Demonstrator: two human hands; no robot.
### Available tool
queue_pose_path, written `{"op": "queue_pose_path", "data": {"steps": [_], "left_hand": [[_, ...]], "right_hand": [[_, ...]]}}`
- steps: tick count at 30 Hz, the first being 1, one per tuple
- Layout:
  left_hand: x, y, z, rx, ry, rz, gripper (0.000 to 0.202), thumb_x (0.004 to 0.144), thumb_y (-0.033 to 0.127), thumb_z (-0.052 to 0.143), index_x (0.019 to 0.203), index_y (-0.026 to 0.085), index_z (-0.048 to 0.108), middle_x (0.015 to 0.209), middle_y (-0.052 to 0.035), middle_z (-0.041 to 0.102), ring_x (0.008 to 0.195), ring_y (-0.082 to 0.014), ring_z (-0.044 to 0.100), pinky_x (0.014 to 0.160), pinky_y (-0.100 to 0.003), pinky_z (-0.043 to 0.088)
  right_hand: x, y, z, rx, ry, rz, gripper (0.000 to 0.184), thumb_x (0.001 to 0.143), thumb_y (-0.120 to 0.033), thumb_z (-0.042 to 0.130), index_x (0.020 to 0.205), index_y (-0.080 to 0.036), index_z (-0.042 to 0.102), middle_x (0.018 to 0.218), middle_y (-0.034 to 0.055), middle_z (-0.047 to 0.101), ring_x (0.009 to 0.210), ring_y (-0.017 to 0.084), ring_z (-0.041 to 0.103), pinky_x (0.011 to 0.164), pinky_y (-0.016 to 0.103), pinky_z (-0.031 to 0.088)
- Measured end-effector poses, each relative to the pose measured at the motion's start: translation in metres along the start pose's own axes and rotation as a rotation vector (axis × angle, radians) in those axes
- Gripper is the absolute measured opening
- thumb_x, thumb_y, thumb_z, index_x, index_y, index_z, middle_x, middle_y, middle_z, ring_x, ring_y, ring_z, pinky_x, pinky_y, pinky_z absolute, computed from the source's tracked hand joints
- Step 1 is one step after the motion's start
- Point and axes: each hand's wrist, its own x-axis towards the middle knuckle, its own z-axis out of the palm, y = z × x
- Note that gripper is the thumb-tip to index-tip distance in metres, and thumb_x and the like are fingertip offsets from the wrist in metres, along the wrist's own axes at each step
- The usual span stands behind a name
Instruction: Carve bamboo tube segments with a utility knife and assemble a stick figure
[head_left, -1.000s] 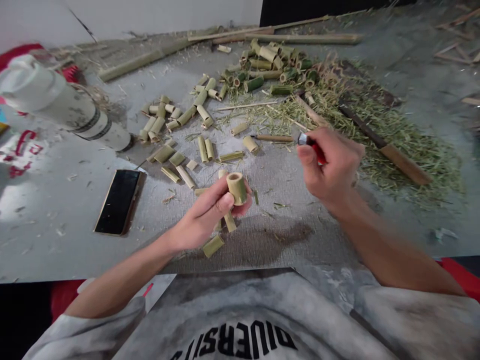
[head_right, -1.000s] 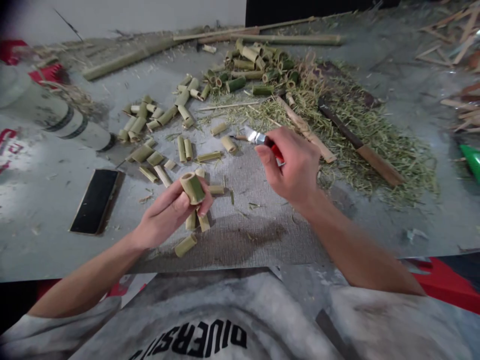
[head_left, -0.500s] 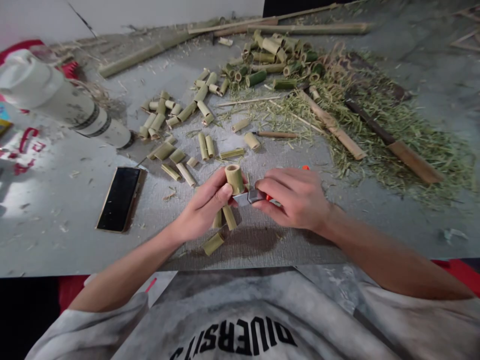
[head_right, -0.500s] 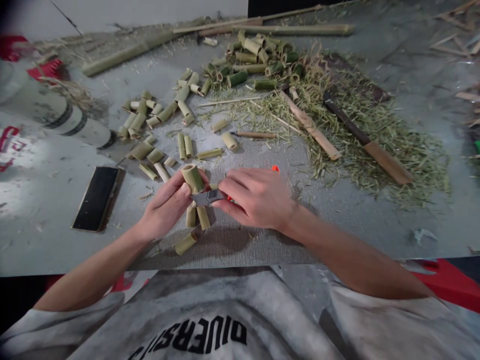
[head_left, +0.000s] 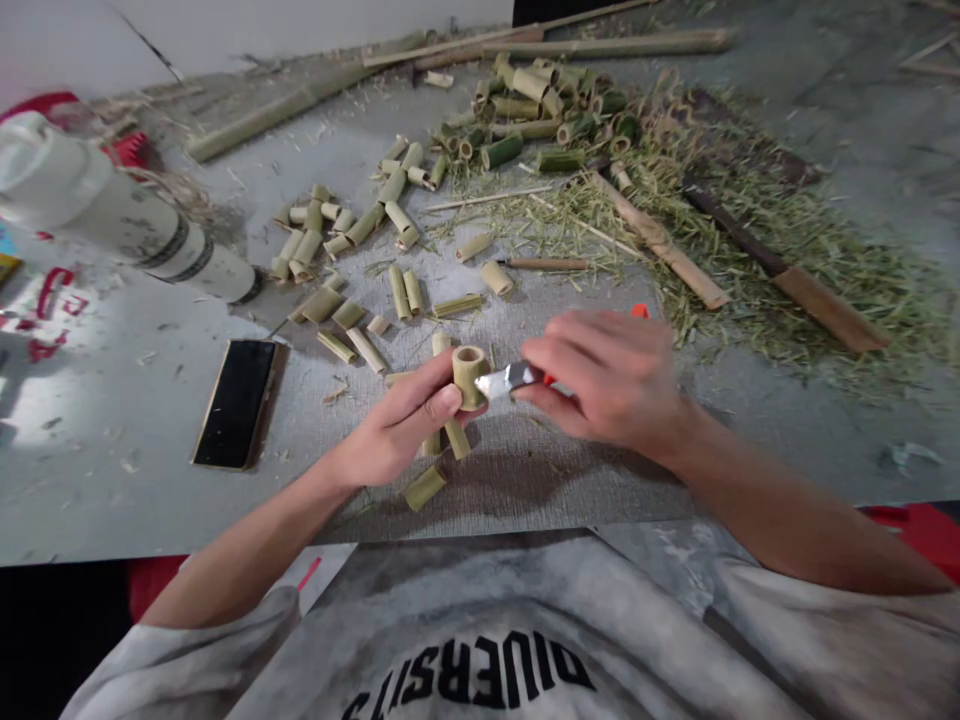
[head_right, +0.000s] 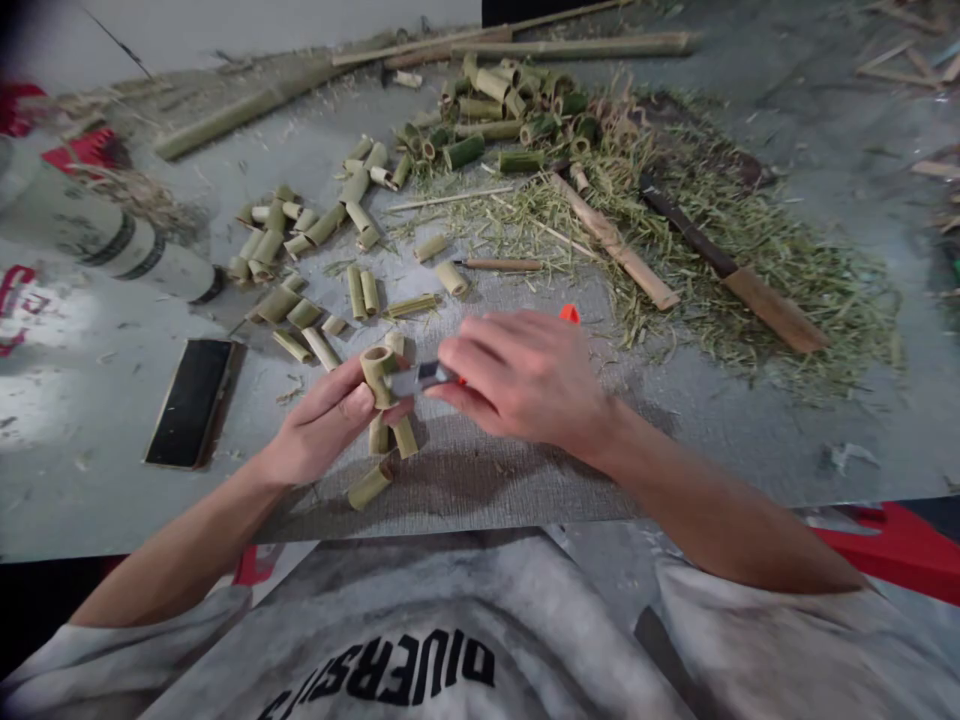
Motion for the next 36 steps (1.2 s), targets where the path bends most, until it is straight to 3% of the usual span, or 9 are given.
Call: {"op": "queue_pose_path", "data": {"steps": [3,5,10,13,17,21,27,31,36], "left_hand": [[0.002,0.002,0.005,-0.032,-0.091,0.005,0.036,0.119,0.052,0.048,0.109,0.02,0.061,0.091,-0.0036,0.054,0.078,-0.0162,0.048,0.07,-0.031,0.041],[0.002,-0.001,0.006,-0.131,-0.054,0.007,0.033,0.119,0.051,0.049,0.115,0.02,0.063,0.092,-0.0031,0.053,0.078,-0.016,0.047,0.071,-0.031,0.04],[0.002,-0.012,0.002,-0.256,0.056,-0.033,0.033,0.117,0.052,0.055,0.119,0.021,0.068,0.091,-0.0033,0.054,0.079,-0.0163,0.045,0.07,-0.031,0.036],[0.001,-0.015,0.001,-0.273,0.099,-0.062,0.034,0.114,0.054,0.059,0.116,0.021,0.07,0.095,-0.0045,0.057,0.08,-0.0164,0.049,0.07,-0.03,0.041],[-0.001,-0.016,0.003,-0.336,0.121,-0.071,0.031,0.113,0.051,0.064,0.119,0.022,0.074,0.111,-0.006,0.062,0.086,-0.0144,0.055,0.074,-0.026,0.049],[-0.001,-0.014,0.004,-0.343,0.095,-0.061,0.029,0.115,0.048,0.061,0.12,0.023,0.074,0.109,-0.0045,0.06,0.085,-0.0125,0.054,0.075,-0.024,0.05],[-0.002,-0.011,0.002,-0.055,0.073,-0.044,0.035,0.117,0.054,0.054,0.116,0.021,0.066,0.096,-0.0027,0.057,0.084,-0.0153,0.053,0.073,-0.028,0.046],[-0.001,-0.011,0.003,0.046,0.08,-0.007,0.034,0.12,0.049,0.049,0.105,0.02,0.06,0.092,-0.0022,0.054,0.082,-0.016,0.047,0.075,-0.031,0.04],[0.001,-0.013,0.005,-0.066,0.132,-0.036,0.033,0.12,0.05,0.049,0.112,0.021,0.063,0.091,-0.002,0.053,0.082,-0.0164,0.047,0.076,-0.032,0.038]], "right_hand": [[0.001,0.016,-0.005,-0.002,0.2,0.196,0.034,0.118,-0.046,0.056,0.1,-0.021,0.07,0.083,0.0018,0.07,0.067,0.015,0.059,0.061,0.032,0.039],[0.001,0.023,-0.006,-0.008,0.275,0.248,0.042,0.12,-0.051,0.05,0.096,-0.021,0.069,0.078,0.0012,0.064,0.064,0.014,0.054,0.059,0.033,0.037],[0.0,0.01,0.0,0.14,0.067,0.078,0.033,0.118,-0.045,0.055,0.1,-0.021,0.069,0.083,0.001,0.069,0.068,0.015,0.057,0.063,0.033,0.041],[-0.001,-0.004,0.005,0.148,-0.036,-0.026,0.039,0.119,-0.049,0.054,0.095,-0.022,0.068,0.082,0.0007,0.067,0.068,0.015,0.055,0.065,0.033,0.04],[0.0,-0.009,0.01,0.154,-0.039,-0.06,0.044,0.12,-0.051,0.05,0.093,-0.022,0.067,0.079,-0.001,0.065,0.067,0.015,0.052,0.065,0.032,0.039],[-0.001,-0.007,0.011,0.151,-0.045,-0.061,0.044,0.12,-0.05,0.05,0.094,-0.02,0.068,0.08,0.0002,0.066,0.068,0.015,0.053,0.064,0.032,0.038],[0.0,-0.008,0.006,0.101,-0.054,-0.07,0.039,0.119,-0.047,0.055,0.093,-0.021,0.067,0.081,0.0004,0.068,0.068,0.015,0.057,0.065,0.033,0.04],[0.001,0.001,0.002,-0.003,-0.036,0.019,0.032,0.117,-0.043,0.059,0.095,-0.021,0.067,0.083,0.0015,0.072,0.071,0.017,0.062,0.065,0.034,0.042],[-0.002,0.016,0.001,-0.005,0.076,0.145,0.034,0.118,-0.047,0.056,0.098,-0.022,0.068,0.087,0.0016,0.075,0.07,0.017,0.064,0.063,0.033,0.041]]}}
